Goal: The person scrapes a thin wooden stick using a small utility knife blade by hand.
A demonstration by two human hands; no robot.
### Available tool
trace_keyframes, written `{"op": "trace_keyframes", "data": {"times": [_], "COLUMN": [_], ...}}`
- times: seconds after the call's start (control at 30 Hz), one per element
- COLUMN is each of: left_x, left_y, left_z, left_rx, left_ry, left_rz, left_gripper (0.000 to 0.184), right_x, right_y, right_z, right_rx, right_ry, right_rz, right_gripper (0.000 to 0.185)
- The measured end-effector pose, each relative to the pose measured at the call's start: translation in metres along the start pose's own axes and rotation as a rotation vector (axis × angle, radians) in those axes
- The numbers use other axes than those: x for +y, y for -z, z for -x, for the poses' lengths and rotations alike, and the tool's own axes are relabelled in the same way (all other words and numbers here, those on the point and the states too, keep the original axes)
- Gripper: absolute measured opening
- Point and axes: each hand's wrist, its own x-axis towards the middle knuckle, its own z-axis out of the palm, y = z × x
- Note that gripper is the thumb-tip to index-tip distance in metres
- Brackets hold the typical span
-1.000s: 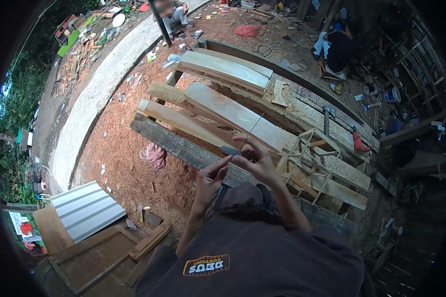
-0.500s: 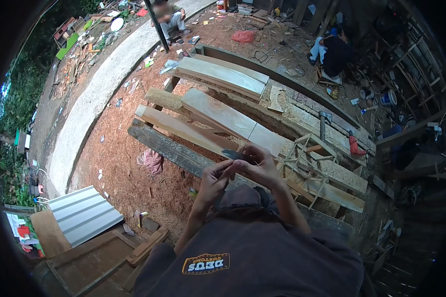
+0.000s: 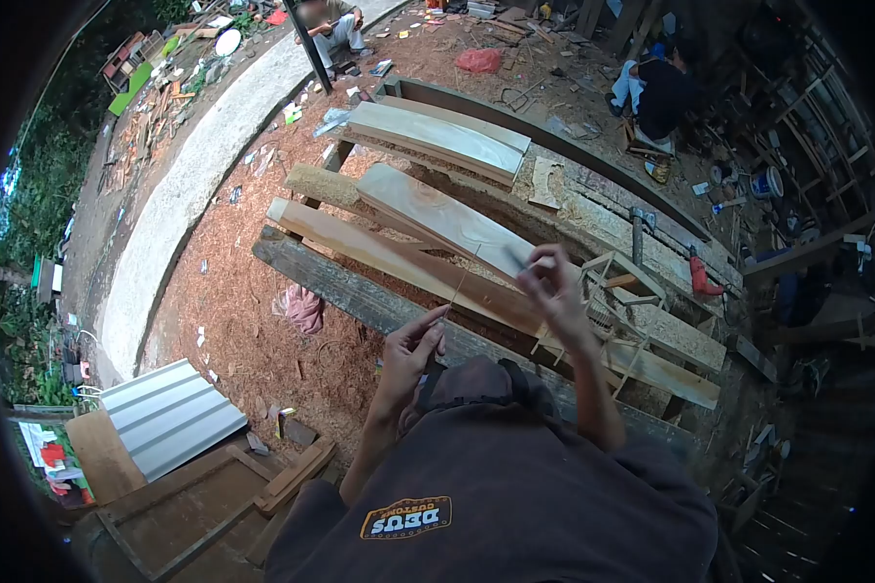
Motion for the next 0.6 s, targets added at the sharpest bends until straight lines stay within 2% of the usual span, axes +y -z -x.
{"op": "trace_keyframes", "data": {"times": [0.03, 0.07, 0.1, 0.17, 0.27, 0.37, 0.4, 0.5, 0.6], "left_x": [0.003, 0.008, 0.011, 0.005, 0.009, 0.009, 0.007, 0.001, -0.003], "left_y": [-0.004, -0.010, -0.013, -0.011, -0.011, -0.005, -0.004, -0.004, -0.009], "left_z": [-0.001, -0.002, -0.001, -0.002, 0.001, 0.006, 0.008, 0.018, 0.016], "left_rx": [0.014, 0.030, 0.046, -0.058, -0.095, -0.125, -0.146, -0.145, -0.016], "left_ry": [0.009, 0.018, 0.027, 0.002, 0.015, 0.058, 0.072, 0.098, 0.093], "left_rz": [0.014, 0.027, 0.039, 0.128, 0.119, 0.122, 0.137, 0.057, 0.085], "left_gripper": [0.034, 0.034, 0.033, 0.034, 0.034, 0.034, 0.034, 0.033, 0.033], "right_x": [0.010, 0.012, 0.009, 0.004, 0.012, 0.012, 0.020, 0.029, -0.004], "right_y": [-0.014, -0.022, -0.036, -0.058, -0.065, -0.046, -0.040, -0.005, -0.013], "right_z": [0.006, 0.016, 0.023, 0.028, 0.027, 0.022, 0.019, 0.002, 0.012], "right_rx": [-0.051, -0.143, -0.226, -0.280, -0.273, -0.185, -0.102, 0.088, -0.068], "right_ry": [0.012, 0.003, -0.010, 0.073, 0.199, 0.096, 0.017, 0.054, 0.040], "right_rz": [-0.017, 0.147, 0.169, 0.109, 0.076, 0.298, 0.143, 0.192, 0.258], "right_gripper": [0.029, 0.033, 0.034, 0.035, 0.035, 0.037, 0.036, 0.036, 0.038]}}
